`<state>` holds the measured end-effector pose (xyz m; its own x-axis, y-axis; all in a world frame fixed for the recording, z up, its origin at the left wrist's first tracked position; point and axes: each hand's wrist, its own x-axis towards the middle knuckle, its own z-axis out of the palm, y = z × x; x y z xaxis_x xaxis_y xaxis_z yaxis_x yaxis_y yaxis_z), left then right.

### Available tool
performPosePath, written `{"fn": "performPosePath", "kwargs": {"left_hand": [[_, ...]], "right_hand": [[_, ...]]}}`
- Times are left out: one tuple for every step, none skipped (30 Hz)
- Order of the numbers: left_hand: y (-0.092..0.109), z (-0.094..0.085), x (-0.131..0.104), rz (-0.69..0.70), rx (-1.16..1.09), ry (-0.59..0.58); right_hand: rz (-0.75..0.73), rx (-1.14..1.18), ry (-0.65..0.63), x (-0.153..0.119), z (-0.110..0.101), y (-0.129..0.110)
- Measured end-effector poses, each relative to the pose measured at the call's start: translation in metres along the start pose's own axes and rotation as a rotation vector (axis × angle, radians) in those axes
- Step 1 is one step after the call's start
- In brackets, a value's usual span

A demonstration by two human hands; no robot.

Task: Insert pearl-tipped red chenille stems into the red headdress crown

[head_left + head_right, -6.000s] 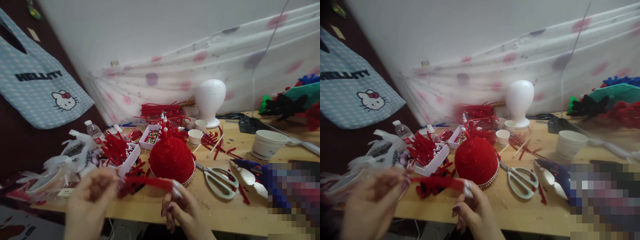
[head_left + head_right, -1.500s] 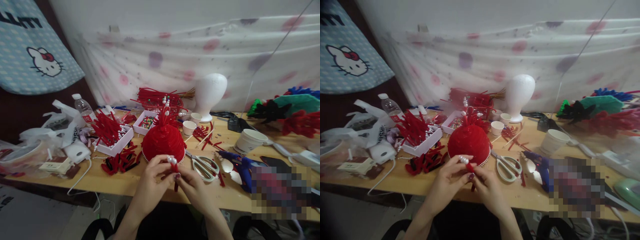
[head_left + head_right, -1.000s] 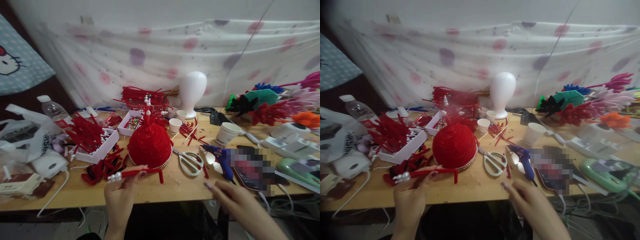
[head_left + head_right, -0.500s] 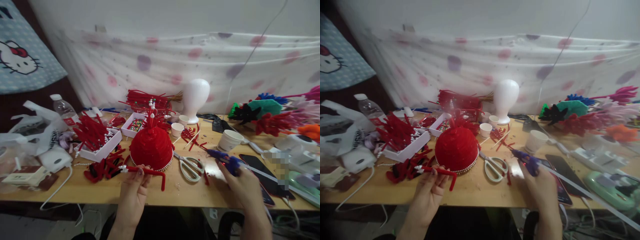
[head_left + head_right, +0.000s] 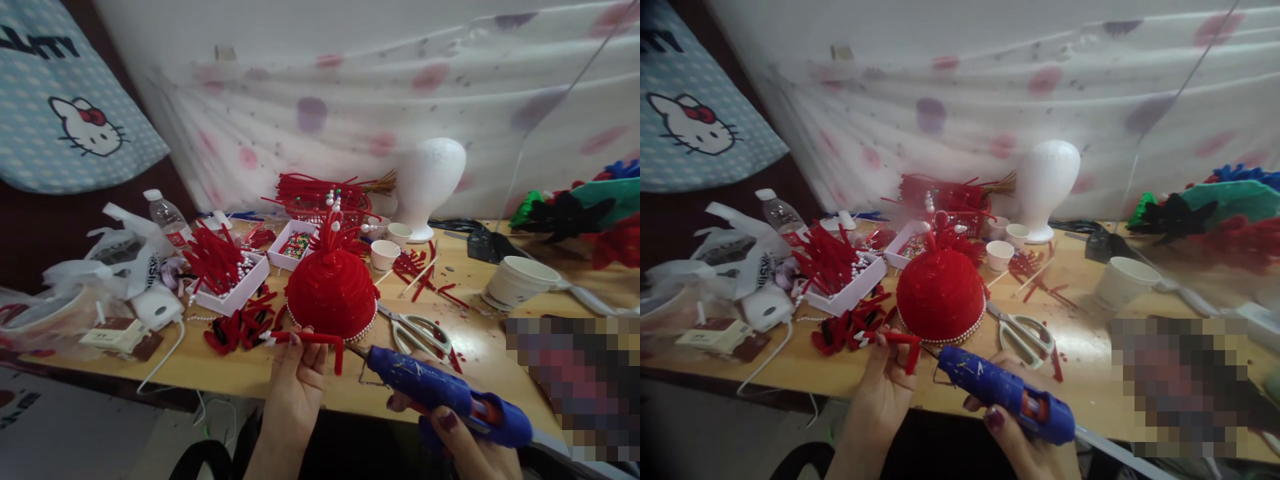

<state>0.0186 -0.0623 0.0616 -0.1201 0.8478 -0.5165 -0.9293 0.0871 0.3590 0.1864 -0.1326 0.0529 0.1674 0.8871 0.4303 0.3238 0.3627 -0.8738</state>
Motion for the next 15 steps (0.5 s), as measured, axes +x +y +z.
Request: {"fn": "performPosePath", "kwargs": {"left_hand": [[0.0, 0.0, 0.0, 0.001, 0.002, 0.01], [0.0, 0.0, 0.001, -0.002, 0.003, 0.016], [0.0, -0.001, 0.001, -0.006, 0.003, 0.02], [-0.001, -0.001, 0.001, -0.01, 0.003, 0.025], [-0.001, -0.001, 0.002, -0.014, 0.003, 0.025], [-0.001, -0.001, 0.002, -0.018, 0.005, 0.026], [-0.001, -0.001, 0.002, -0.018, 0.005, 0.027], [-0.001, -0.001, 0.002, -0.017, 0.005, 0.03], [-0.001, 0.0, 0.002, -0.018, 0.003, 0.033], [0.0, 0.0, 0.001, -0.02, -0.002, 0.039], [0.0, 0.001, 0.001, -0.023, -0.01, 0.048], [0.0, 0.002, 0.0, -0.027, -0.019, 0.057], [0.001, 0.002, -0.001, -0.032, -0.027, 0.064], [0.001, 0.003, -0.001, -0.04, -0.033, 0.072], [0.001, 0.003, -0.002, -0.049, -0.036, 0.079]], "right_hand": [[0.01, 0.01, 0.006, 0.003, 0.003, -0.003], [0.021, 0.015, 0.014, 0.006, 0.004, -0.005], [0.029, 0.015, 0.018, 0.007, 0.006, -0.007], [0.038, 0.008, 0.023, 0.008, 0.006, -0.008], [0.046, -0.001, 0.031, 0.007, 0.007, -0.007], [0.054, -0.011, 0.037, 0.007, 0.007, -0.007], [0.059, -0.017, 0.039, 0.006, 0.007, -0.005], [0.065, -0.021, 0.043, 0.005, 0.008, -0.004], [0.07, -0.022, 0.048, 0.004, 0.008, -0.002], [0.073, -0.02, 0.049, 0.004, 0.008, -0.001], [0.071, -0.017, 0.048, 0.003, 0.008, 0.0], [0.062, -0.019, 0.047, 0.002, 0.007, 0.002], [0.046, -0.023, 0.046, 0.002, 0.007, 0.003], [0.024, -0.035, 0.039, 0.001, 0.006, 0.004], [0.002, -0.048, 0.03, 0.0, 0.006, 0.005]]}}
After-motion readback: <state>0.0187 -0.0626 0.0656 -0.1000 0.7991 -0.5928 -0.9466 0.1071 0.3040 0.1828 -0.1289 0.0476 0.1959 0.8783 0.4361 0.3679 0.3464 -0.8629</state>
